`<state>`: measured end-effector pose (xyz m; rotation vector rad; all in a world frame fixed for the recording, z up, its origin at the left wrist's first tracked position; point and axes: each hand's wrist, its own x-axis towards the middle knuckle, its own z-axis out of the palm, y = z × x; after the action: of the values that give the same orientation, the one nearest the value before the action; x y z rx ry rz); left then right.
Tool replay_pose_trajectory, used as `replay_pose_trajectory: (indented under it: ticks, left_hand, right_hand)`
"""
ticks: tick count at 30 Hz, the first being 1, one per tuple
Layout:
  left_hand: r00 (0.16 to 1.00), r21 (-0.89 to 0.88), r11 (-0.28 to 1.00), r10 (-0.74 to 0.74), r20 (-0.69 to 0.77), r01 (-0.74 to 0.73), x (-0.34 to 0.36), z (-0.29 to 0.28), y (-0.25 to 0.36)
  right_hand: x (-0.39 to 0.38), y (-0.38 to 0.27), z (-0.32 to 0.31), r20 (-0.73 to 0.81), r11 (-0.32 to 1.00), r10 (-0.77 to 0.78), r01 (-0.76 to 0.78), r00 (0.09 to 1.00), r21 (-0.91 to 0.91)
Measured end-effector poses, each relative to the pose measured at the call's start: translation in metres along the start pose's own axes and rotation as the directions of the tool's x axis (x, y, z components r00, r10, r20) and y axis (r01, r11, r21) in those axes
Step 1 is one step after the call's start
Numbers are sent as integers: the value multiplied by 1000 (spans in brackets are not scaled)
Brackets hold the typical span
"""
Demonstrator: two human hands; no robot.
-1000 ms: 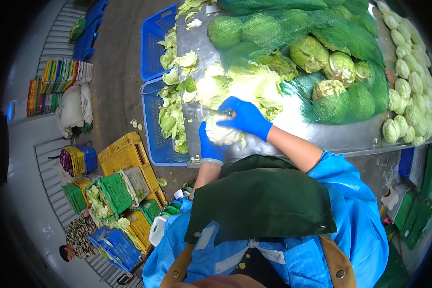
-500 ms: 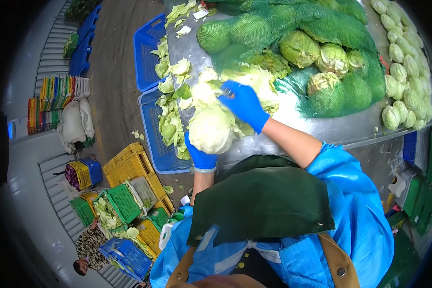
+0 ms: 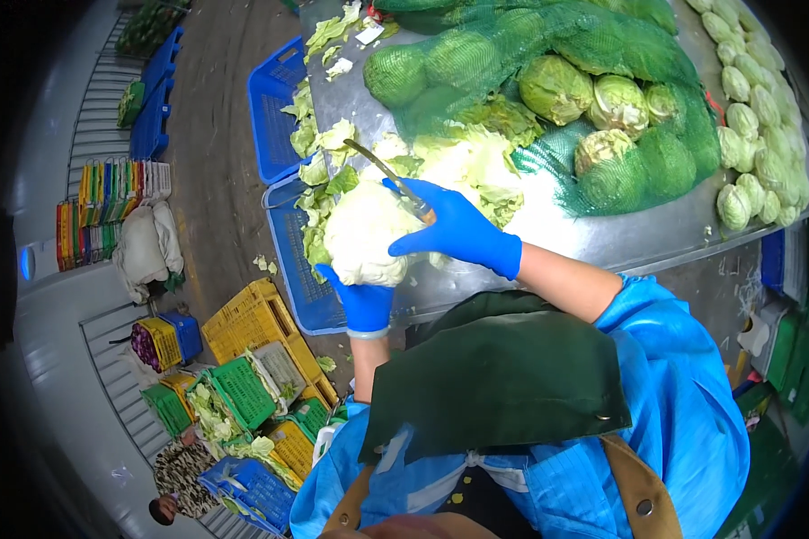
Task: The person trims and peels outer leaves from heads of cabbage using a knife, working over a metal table with large quantities of cabbage.
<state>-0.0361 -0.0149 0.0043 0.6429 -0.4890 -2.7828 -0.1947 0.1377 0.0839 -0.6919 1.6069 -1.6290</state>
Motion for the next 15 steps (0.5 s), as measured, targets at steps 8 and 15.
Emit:
replay_pose_trajectory:
  ticks: [8,15]
  left_hand:
    - [823,869,341,555,122,-359,-21,-34,-22]
    - [893,821,-510,200,403,-256,-12,-31,-30]
  right_hand:
    - [23,59,-65,-198,987,-141,123,970,-100]
    - [-2,15,-22,128,964,184,-153,975,-216]
